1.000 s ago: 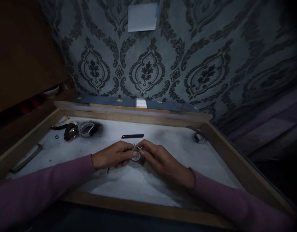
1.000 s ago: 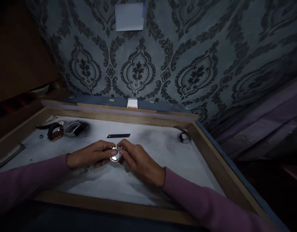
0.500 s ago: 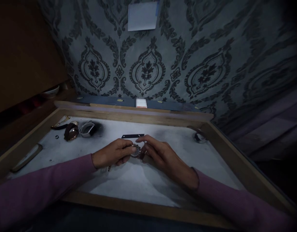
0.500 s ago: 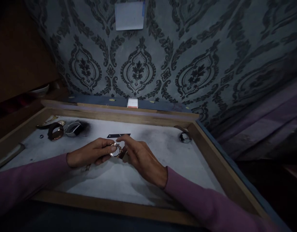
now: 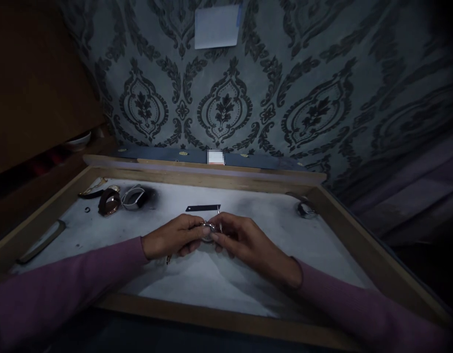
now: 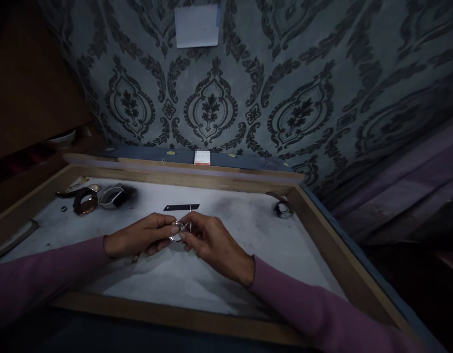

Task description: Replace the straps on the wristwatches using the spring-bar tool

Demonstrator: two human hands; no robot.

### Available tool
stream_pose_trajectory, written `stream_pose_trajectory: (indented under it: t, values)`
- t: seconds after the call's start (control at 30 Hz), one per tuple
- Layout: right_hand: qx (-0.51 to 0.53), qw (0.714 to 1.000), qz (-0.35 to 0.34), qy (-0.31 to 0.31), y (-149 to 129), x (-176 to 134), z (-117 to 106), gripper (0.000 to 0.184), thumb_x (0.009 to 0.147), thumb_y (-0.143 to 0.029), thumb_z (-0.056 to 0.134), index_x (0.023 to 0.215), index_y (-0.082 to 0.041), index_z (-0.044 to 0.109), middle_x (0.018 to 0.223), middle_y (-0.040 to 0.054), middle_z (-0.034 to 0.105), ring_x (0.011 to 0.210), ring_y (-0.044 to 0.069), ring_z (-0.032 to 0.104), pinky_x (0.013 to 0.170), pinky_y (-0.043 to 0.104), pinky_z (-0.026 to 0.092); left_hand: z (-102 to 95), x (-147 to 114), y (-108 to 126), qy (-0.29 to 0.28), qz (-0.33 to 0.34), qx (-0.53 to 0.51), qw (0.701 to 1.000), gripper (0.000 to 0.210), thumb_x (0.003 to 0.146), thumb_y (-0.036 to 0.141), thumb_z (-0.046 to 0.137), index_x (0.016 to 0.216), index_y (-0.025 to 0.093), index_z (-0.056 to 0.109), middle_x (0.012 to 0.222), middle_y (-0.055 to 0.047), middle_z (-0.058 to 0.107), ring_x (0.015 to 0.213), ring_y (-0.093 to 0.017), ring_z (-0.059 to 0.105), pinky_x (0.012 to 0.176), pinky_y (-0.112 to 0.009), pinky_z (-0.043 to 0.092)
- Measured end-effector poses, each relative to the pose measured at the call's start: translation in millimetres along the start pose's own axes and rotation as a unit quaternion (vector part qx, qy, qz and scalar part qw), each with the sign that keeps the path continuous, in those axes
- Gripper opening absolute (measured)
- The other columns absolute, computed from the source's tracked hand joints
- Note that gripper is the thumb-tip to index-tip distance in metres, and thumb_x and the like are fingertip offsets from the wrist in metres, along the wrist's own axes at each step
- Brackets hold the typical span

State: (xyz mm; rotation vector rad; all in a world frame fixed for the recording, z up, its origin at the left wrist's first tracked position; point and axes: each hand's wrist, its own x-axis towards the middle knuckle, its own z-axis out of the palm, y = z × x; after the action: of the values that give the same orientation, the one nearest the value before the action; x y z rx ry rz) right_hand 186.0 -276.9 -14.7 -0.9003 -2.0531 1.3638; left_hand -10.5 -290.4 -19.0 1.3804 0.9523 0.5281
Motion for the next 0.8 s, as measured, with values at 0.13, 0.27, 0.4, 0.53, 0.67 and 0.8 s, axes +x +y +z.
stream_pose_trajectory:
  t: [0.13, 0.27, 0.4, 0.53, 0.67, 0.8]
  values:
    - [-0.004, 1.0, -0.018, 0.005, -0.7, 0.1, -0.7, 0.013, 0.089, -0.026, 0.057, 0.093, -0.015, 0.063, 0.074, 0.0024, 0.064, 0.065, 0.014, 0.06, 0.058, 0.025, 0.046, 2.7, -1.2, -0.8, -0.004, -0.006, -0.023, 1.0, 0.039, 0.087, 0.055, 0.05, 0.081, 0.017, 0.049, 0.054, 0.007, 0.046, 0.039, -0.004, 0.035, 0.037, -0.018, 0.023]
    - [-0.036, 0.999, -0.03, 0.004, -2.4, -0.8, -2.2, 0.01, 0.089, -0.023, 0.057, 0.092, -0.015, 0.063, 0.075, 0.0027, 0.065, 0.064, 0.014, 0.058, 0.059, 0.026, 0.046, 4.7, -2.3, -1.5, -0.004, -0.014, -0.041, 0.999, 0.046, 0.086, 0.063, 0.048, 0.084, 0.017, 0.049, 0.052, 0.008, 0.044, 0.036, -0.004, 0.033, 0.036, -0.018, 0.023]
    - [-0.076, 0.996, -0.045, 0.006, -3.4, -1.7, -3.4, 0.009, 0.09, -0.02, 0.056, 0.092, -0.016, 0.063, 0.075, 0.0026, 0.066, 0.063, 0.014, 0.057, 0.058, 0.026, 0.045, 4.8, -2.1, -2.8, -0.011, -0.022, -0.039, 0.999, 0.05, 0.088, 0.066, 0.042, 0.083, 0.017, 0.05, 0.052, 0.008, 0.043, 0.035, -0.005, 0.032, 0.035, -0.017, 0.024]
    - [-0.1, 0.992, -0.07, 0.008, -4.8, -1.6, -4.3, 0.009, 0.089, -0.016, 0.056, 0.09, -0.016, 0.065, 0.077, 0.0027, 0.067, 0.065, 0.014, 0.058, 0.056, 0.024, 0.044, 4.5, -1.5, -2.3, -0.019, -0.031, -0.047, 0.998, 0.051, 0.09, 0.064, 0.038, 0.077, 0.017, 0.05, 0.05, 0.007, 0.043, 0.034, -0.005, 0.031, 0.034, -0.017, 0.023]
    - [-0.114, 0.991, -0.074, 0.005, -5.4, -1.4, -5.1, 0.009, 0.088, -0.015, 0.057, 0.092, -0.016, 0.066, 0.076, 0.0018, 0.067, 0.064, 0.013, 0.057, 0.056, 0.024, 0.042, 5.0, -1.6, 0.4, -0.026, -0.047, -0.045, 0.998, 0.054, 0.088, 0.067, 0.038, 0.069, 0.018, 0.046, 0.048, 0.007, 0.042, 0.034, -0.005, 0.031, 0.033, -0.017, 0.023]
    - [-0.119, 0.99, -0.079, -0.001, -4.7, -1.7, -5.7, 0.01, 0.087, -0.013, 0.058, 0.091, -0.016, 0.067, 0.077, 0.0012, 0.068, 0.063, 0.012, 0.056, 0.055, 0.023, 0.041, 4.8, -1.9, 1.5, -0.028, -0.059, -0.039, 0.997, 0.056, 0.087, 0.069, 0.039, 0.068, 0.017, 0.047, 0.047, 0.007, 0.043, 0.034, -0.005, 0.031, 0.033, -0.017, 0.024]
